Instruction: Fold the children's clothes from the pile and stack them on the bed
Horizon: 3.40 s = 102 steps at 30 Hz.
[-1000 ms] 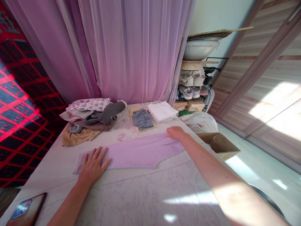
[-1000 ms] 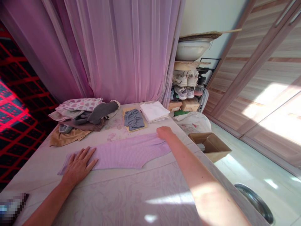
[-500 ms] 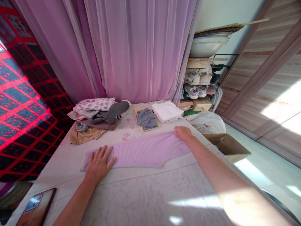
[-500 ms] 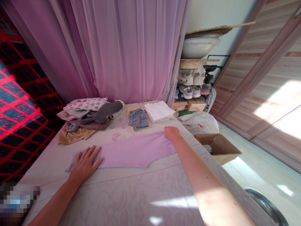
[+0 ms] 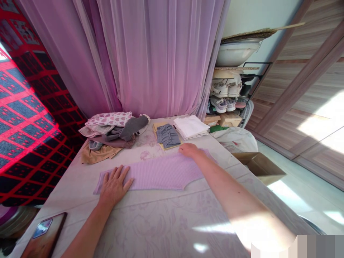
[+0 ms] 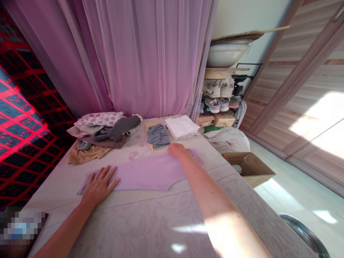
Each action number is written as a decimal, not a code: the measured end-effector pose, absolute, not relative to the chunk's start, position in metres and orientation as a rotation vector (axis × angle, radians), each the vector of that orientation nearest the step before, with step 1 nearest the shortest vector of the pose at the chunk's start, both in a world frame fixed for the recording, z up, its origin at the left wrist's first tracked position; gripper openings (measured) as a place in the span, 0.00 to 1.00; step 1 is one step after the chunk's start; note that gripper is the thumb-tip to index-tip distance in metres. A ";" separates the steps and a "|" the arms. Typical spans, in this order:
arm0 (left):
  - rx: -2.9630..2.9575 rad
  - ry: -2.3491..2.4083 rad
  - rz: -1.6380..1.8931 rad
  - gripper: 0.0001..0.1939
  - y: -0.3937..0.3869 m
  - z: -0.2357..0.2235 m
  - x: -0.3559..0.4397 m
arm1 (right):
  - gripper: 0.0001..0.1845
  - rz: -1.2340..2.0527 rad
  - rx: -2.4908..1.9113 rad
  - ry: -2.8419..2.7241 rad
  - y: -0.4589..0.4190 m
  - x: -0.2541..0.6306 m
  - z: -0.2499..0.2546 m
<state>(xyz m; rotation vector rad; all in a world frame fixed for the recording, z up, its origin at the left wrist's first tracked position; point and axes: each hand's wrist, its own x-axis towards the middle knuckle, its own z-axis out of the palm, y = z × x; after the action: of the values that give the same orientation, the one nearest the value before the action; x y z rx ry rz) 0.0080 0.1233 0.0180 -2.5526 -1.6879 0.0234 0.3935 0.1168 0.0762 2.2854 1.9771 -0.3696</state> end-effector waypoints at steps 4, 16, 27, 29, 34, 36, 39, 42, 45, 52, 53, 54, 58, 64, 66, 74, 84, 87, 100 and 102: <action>-2.548 -1.690 0.008 0.32 0.122 0.019 0.008 | 0.10 -0.432 2.237 1.985 0.124 0.385 0.079; -2.564 -1.706 -0.003 0.32 0.121 0.021 0.010 | 0.17 -0.184 2.614 1.861 0.108 0.383 0.057; -2.556 -1.702 -0.005 0.32 0.121 0.020 0.010 | 0.18 -0.105 2.198 2.546 0.082 0.327 0.040; -2.555 -1.699 0.005 0.32 0.121 0.021 0.010 | 0.20 -0.133 2.170 2.536 0.081 0.320 0.031; -2.570 -1.709 -0.006 0.32 0.120 0.021 0.011 | 0.23 -0.101 2.189 2.468 0.078 0.315 0.027; -2.571 -1.709 -0.017 0.32 0.120 0.021 0.010 | 0.25 -0.138 2.135 2.505 0.078 0.312 0.028; -2.566 -1.706 -0.038 0.32 0.120 0.019 0.010 | 0.28 -0.295 2.006 2.556 0.077 0.309 0.028; -2.564 -1.709 -0.033 0.32 0.121 0.019 0.010 | 0.30 -0.326 2.001 2.510 0.073 0.315 0.026; -2.570 -1.714 -0.011 0.32 0.121 0.021 0.010 | 0.30 -0.264 2.078 2.402 0.065 0.339 0.025; -2.589 -1.713 -0.032 0.33 0.121 0.021 0.010 | 0.30 0.048 2.531 1.857 0.041 0.402 0.016; -2.590 -1.715 -0.035 0.33 0.122 0.020 0.010 | 0.30 0.054 2.539 1.841 0.040 0.405 0.016; -2.589 -1.717 -0.037 0.33 0.122 0.020 0.009 | 0.30 0.054 2.536 1.844 0.040 0.407 0.016; -2.575 -1.714 -0.045 0.33 0.123 0.018 0.009 | 0.25 0.017 2.549 1.883 0.046 0.406 0.032; -2.580 -1.719 -0.036 0.33 0.123 0.020 0.010 | 0.17 -0.007 2.538 1.950 0.074 0.401 0.058; -2.574 -1.717 -0.023 0.33 0.122 0.021 0.010 | 0.14 -0.036 2.527 1.971 0.084 0.396 0.058; -2.540 -1.713 0.070 0.32 0.120 0.025 0.012 | 0.16 -0.038 2.670 1.896 0.097 0.388 0.042; -2.551 -1.692 0.049 0.32 0.121 0.024 0.011 | 0.19 0.124 2.516 2.317 0.061 0.365 0.027; -2.553 -1.696 0.046 0.32 0.121 0.024 0.011 | 0.22 0.035 2.401 2.312 0.051 0.358 0.022; -2.559 -1.688 0.036 0.32 0.123 0.024 0.011 | 0.29 -0.018 2.567 1.937 0.026 0.404 0.014; -2.561 -1.692 0.017 0.32 0.123 0.024 0.011 | 0.28 0.048 2.624 1.924 0.024 0.402 0.014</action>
<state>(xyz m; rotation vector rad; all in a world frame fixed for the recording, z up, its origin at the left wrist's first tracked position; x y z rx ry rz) 0.0107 0.1231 0.0237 -2.5605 -1.6922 0.0175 0.4020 0.0243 0.0140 2.6235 1.9240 0.0479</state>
